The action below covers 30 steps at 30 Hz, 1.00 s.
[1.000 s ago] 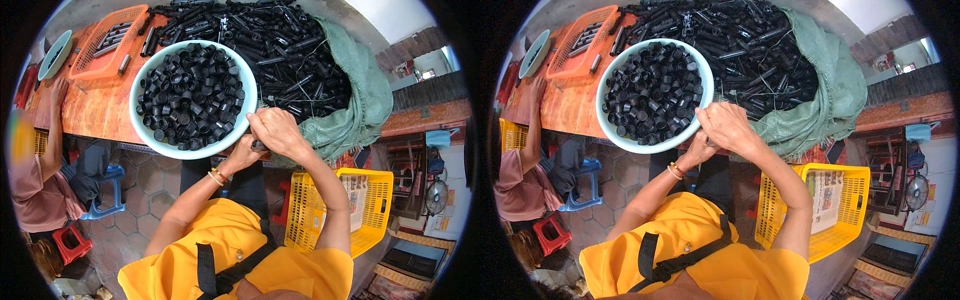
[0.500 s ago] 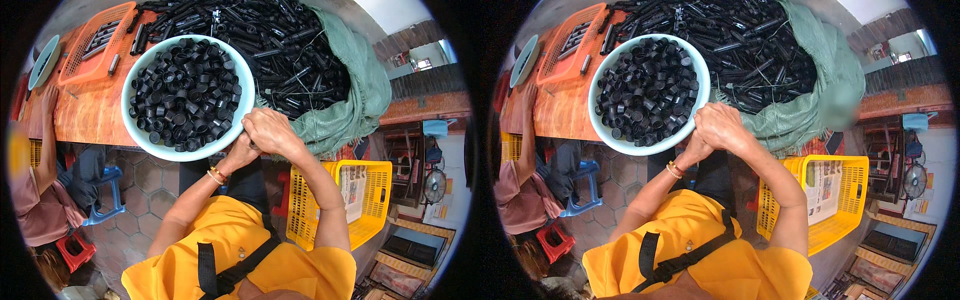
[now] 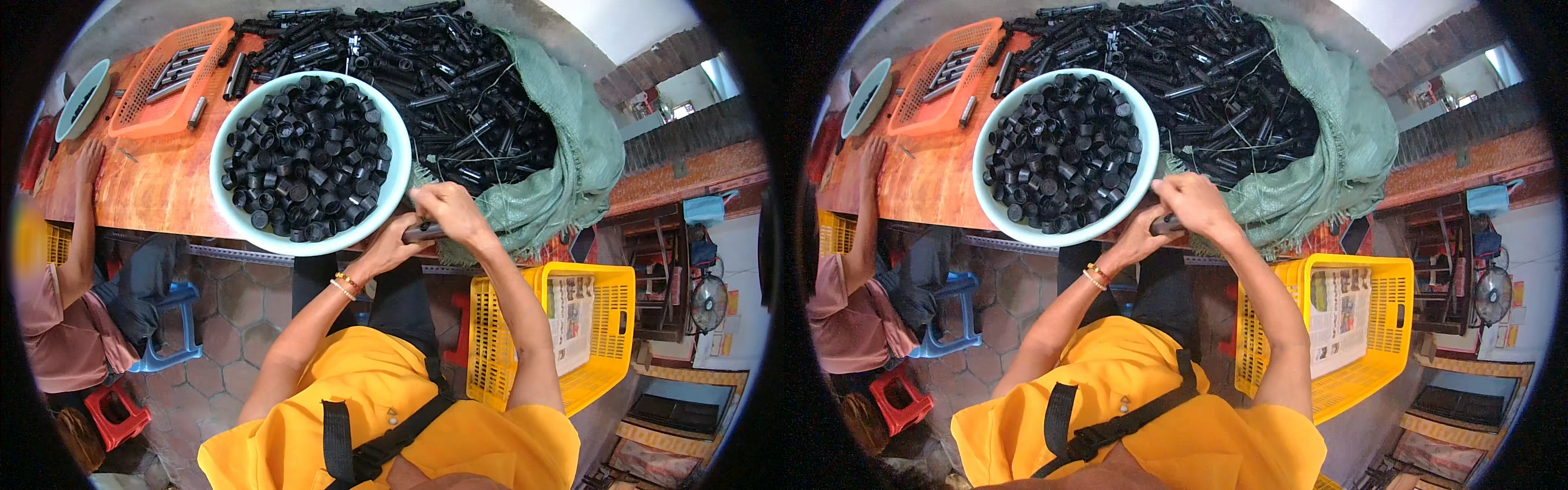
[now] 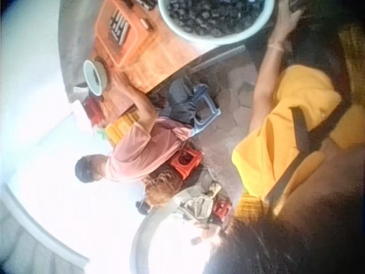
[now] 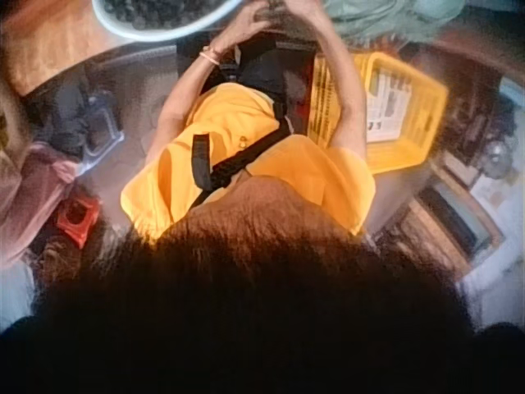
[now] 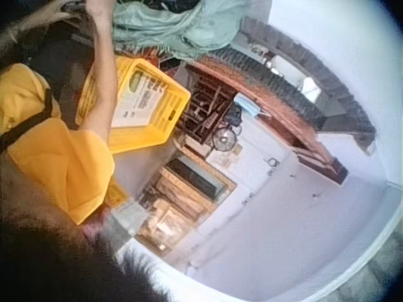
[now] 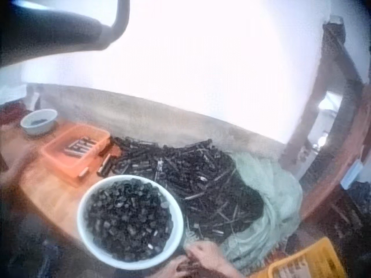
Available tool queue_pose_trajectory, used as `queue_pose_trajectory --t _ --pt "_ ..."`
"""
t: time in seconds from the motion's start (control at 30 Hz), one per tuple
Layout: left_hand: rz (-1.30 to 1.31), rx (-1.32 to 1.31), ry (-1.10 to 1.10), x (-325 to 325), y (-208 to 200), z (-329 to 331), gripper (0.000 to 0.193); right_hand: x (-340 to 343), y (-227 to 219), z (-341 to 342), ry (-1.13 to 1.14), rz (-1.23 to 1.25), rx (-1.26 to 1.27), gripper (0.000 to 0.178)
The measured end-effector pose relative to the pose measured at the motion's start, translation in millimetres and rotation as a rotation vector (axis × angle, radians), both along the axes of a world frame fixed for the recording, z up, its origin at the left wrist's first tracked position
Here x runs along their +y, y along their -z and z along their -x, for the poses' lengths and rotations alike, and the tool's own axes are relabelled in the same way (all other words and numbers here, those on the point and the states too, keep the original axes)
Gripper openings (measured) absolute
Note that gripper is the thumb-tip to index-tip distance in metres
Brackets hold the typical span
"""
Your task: The person repeatedly picks a black cap from a bowl and screws it onto a metal rod held in the other hand. After each assembly, the completed unit is placed into a yellow basket. The process continues with multiple units.
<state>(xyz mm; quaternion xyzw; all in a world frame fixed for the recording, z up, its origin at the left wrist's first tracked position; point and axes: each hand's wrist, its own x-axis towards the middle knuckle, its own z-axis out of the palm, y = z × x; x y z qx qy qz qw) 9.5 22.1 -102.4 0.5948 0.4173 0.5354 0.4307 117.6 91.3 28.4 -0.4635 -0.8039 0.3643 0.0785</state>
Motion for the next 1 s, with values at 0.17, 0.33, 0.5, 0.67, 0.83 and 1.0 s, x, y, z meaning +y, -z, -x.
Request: queue_pose_trajectory --t 0.17,0.33,0.5,0.67,0.83,1.0 --pt "-0.011 0.27 0.063 -8 -19 11 0.027 0 31 -48 0.279 0.57 0.424 0.05" --pt "-0.12 0.322 0.03 -12 -40 11 0.028 -14 36 -67 0.319 0.69 0.61 0.05" --pt "-0.098 0.433 0.04 -18 -43 8 0.028 -20 24 -70 0.205 0.558 0.582 0.054" --pt "0.001 0.506 0.187 -24 -73 14 0.034 -28 38 -71 0.0 0.322 0.637 0.042" --pt "0.333 0.018 0.413 -39 -71 30 0.036 -42 33 -88 0.188 0.778 0.612 0.028" --pt "0.663 -0.263 0.494 -48 -74 41 0.034 -61 43 -81 0.163 0.63 0.75 0.034"
